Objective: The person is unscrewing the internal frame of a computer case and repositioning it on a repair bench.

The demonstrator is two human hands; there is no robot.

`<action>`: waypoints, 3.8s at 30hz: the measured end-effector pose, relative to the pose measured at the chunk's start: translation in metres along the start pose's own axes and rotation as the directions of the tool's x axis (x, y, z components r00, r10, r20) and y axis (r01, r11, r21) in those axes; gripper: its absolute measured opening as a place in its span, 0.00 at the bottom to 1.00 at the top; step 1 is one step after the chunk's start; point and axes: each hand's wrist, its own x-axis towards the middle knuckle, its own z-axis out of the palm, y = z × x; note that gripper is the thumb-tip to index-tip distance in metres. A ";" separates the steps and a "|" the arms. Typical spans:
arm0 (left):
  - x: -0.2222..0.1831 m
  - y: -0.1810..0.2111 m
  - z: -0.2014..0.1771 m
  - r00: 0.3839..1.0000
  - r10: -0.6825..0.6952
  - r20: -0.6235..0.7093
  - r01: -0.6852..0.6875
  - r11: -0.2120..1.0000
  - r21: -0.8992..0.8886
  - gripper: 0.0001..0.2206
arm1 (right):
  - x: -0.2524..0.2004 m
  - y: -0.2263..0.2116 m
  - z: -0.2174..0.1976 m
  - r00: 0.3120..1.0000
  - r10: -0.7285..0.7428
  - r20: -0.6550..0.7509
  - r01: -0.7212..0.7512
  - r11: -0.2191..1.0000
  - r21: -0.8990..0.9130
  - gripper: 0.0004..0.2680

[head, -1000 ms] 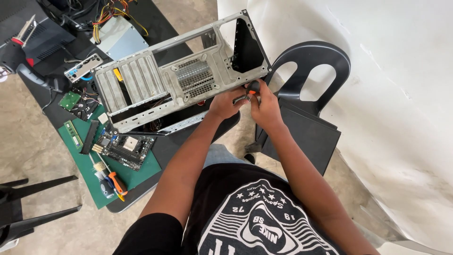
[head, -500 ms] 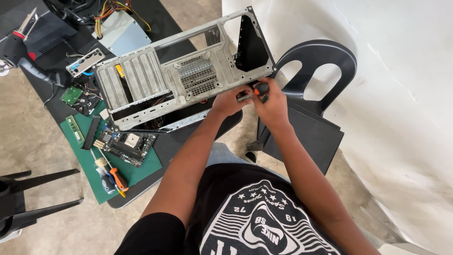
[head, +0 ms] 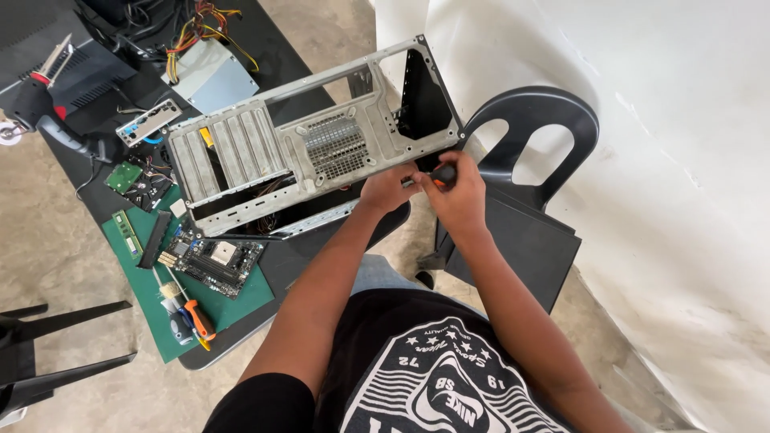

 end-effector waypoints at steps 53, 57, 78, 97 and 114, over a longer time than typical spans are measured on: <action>-0.002 0.024 -0.026 0.991 0.011 0.135 -0.007 0.999 -0.036 0.10 | -0.008 -0.018 -0.013 0.983 0.167 0.077 -0.161 0.984 -0.076 0.17; 0.007 0.011 -0.016 0.987 0.024 0.158 -0.010 0.996 -0.088 0.08 | -0.005 -0.033 -0.021 0.977 0.106 0.183 -0.116 0.992 0.047 0.22; 0.002 0.013 -0.017 0.968 -0.113 0.224 0.148 0.978 -0.147 0.09 | -0.007 -0.028 -0.017 0.986 0.021 0.163 -0.053 0.979 0.195 0.16; 0.000 0.022 -0.021 0.958 -0.151 0.242 0.157 0.988 -0.004 0.12 | -0.007 -0.015 -0.013 0.985 0.028 0.169 -0.047 0.992 0.113 0.14; 0.001 0.004 -0.004 0.952 -0.152 0.266 0.140 0.988 0.060 0.11 | -0.010 -0.013 -0.004 0.991 -0.055 0.118 0.058 0.998 -0.025 0.17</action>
